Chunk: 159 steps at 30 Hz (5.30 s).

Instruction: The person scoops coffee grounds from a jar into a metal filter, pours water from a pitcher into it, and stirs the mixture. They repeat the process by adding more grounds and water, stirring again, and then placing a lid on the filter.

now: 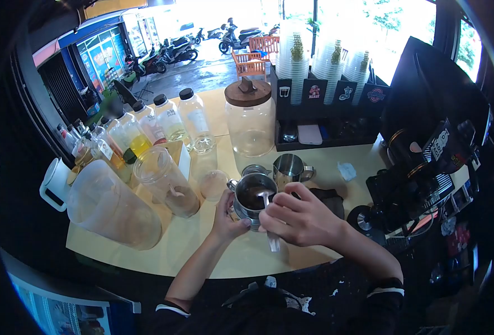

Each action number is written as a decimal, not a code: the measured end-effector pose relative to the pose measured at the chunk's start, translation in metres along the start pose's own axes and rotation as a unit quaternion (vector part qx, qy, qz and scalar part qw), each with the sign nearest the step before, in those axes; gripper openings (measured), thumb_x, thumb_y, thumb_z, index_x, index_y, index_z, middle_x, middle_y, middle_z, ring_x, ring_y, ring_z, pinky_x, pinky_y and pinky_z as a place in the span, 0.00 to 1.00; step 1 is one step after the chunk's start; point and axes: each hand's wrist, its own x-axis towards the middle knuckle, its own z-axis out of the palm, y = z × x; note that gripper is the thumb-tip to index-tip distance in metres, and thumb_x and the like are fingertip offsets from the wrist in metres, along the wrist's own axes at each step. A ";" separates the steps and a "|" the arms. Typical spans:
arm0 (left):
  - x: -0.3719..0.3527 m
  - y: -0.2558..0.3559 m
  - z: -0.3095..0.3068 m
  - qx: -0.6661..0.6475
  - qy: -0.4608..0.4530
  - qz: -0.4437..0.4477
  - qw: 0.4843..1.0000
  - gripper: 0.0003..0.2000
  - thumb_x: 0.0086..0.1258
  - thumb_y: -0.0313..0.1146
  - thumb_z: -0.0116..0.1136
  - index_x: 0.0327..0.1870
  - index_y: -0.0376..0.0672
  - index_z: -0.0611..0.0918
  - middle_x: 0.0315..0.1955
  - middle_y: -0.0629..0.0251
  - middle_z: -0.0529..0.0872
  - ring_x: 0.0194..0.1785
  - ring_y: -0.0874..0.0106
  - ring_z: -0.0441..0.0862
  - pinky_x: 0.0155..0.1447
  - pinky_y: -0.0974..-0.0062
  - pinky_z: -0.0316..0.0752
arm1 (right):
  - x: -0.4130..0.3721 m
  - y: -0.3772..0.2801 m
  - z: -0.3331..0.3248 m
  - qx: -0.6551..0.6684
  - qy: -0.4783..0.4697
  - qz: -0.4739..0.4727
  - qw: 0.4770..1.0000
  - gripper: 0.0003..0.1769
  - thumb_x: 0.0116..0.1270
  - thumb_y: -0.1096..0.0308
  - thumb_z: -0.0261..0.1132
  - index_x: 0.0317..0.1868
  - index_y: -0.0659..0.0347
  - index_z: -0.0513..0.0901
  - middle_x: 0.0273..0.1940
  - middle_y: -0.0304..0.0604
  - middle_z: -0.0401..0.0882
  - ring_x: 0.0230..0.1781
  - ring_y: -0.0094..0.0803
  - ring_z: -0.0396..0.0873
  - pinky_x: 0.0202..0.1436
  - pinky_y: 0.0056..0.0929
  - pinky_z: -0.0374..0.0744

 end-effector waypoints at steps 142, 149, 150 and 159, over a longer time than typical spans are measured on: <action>0.053 0.104 -0.003 0.317 -0.138 0.040 0.937 0.39 0.36 0.43 0.79 0.56 0.45 0.77 0.51 0.63 0.82 0.58 0.63 0.78 0.65 0.64 0.68 | -0.009 0.030 0.001 0.117 0.043 0.022 0.992 0.16 0.55 0.70 0.70 0.45 0.56 0.79 0.35 0.33 0.77 0.42 0.29 0.77 0.52 0.36 0.71; 0.057 0.107 -0.007 0.292 -0.181 0.027 0.939 0.40 0.37 0.42 0.79 0.58 0.45 0.77 0.56 0.62 0.79 0.61 0.64 0.77 0.66 0.65 0.69 | -0.013 0.033 0.002 0.179 0.046 0.023 0.982 0.18 0.54 0.71 0.71 0.47 0.56 0.79 0.37 0.35 0.78 0.42 0.30 0.77 0.53 0.37 0.71; 0.057 0.107 -0.007 0.291 -0.180 0.026 0.939 0.40 0.37 0.42 0.79 0.58 0.45 0.77 0.56 0.62 0.79 0.61 0.64 0.77 0.66 0.65 0.69 | -0.013 0.034 0.002 0.180 0.045 0.024 0.982 0.18 0.54 0.71 0.71 0.47 0.56 0.79 0.37 0.35 0.78 0.42 0.30 0.77 0.53 0.37 0.71; 0.057 0.105 -0.012 0.316 -0.214 -0.001 0.924 0.46 0.37 0.44 0.80 0.64 0.48 0.73 0.60 0.61 0.76 0.65 0.62 0.72 0.69 0.61 0.65 | -0.014 0.037 0.009 0.182 0.042 0.019 0.982 0.20 0.54 0.72 0.71 0.48 0.54 0.80 0.37 0.34 0.77 0.41 0.30 0.76 0.49 0.35 0.70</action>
